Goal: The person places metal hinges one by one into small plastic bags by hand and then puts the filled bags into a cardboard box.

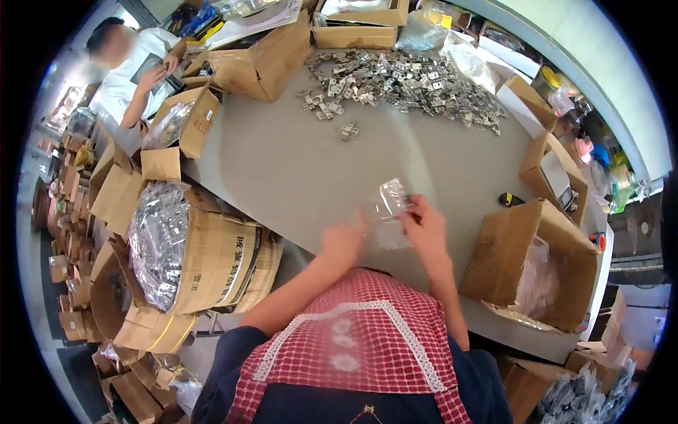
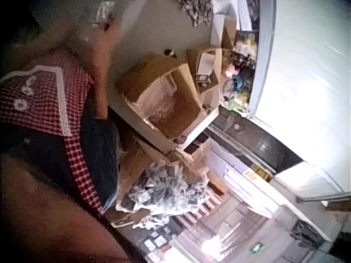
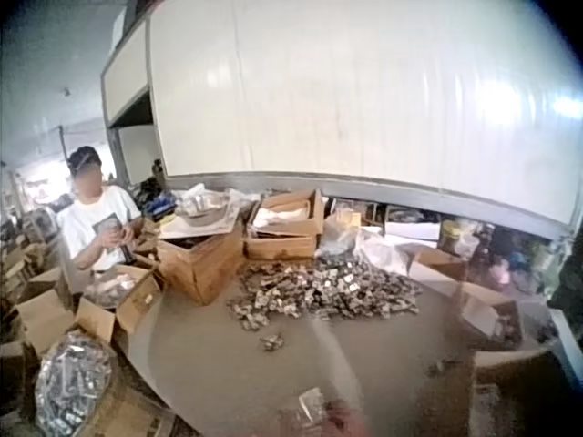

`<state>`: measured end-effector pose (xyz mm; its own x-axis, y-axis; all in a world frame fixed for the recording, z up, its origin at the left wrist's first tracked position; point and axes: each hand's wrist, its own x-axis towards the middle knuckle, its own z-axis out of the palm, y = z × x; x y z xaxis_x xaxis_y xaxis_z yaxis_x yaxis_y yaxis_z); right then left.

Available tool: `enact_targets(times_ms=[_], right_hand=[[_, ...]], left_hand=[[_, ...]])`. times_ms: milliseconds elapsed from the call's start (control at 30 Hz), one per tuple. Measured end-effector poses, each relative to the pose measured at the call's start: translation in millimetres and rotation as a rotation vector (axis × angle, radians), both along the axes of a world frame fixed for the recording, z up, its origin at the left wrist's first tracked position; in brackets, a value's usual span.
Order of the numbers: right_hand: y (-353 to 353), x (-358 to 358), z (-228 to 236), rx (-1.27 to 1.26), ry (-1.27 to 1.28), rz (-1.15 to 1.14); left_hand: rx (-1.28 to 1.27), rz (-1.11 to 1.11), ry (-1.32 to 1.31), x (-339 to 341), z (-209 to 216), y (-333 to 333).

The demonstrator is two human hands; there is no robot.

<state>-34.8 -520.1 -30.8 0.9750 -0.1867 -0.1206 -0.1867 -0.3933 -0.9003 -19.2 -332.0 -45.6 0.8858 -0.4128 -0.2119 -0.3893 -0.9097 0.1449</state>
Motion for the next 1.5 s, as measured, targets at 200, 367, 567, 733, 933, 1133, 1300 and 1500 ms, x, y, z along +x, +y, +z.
enact_targets(times_ms=[200,367,567,733,933,1133,1300,1500], right_hand=[[-21,-13,-17,0.237,0.067,0.003],[-5,-21,-3,0.552,0.059,0.142],[-8,-24,12,0.604,0.142,0.269],[-7,-21,9,0.585,0.143,0.191],[-11,-23,3,0.601,0.106,0.222],[-7,-26,16,0.785,0.169,0.239],[-7,-27,18,0.734,0.138,0.252],[-7,-24,18,0.734,0.194,0.246]], left_hand=[[-0.072,-0.024,-0.371,11,26,1],[-0.67,-0.224,-0.387,21,42,-13],[-0.764,-0.07,0.087,25,51,-19],[-0.563,-0.22,-0.655,21,66,-27],[-0.476,-0.098,0.2,11,75,-19],[-0.909,0.069,0.677,11,59,-11],[-1.03,0.154,0.82,10,61,-14],[-1.034,0.125,0.89,13,53,-10]])
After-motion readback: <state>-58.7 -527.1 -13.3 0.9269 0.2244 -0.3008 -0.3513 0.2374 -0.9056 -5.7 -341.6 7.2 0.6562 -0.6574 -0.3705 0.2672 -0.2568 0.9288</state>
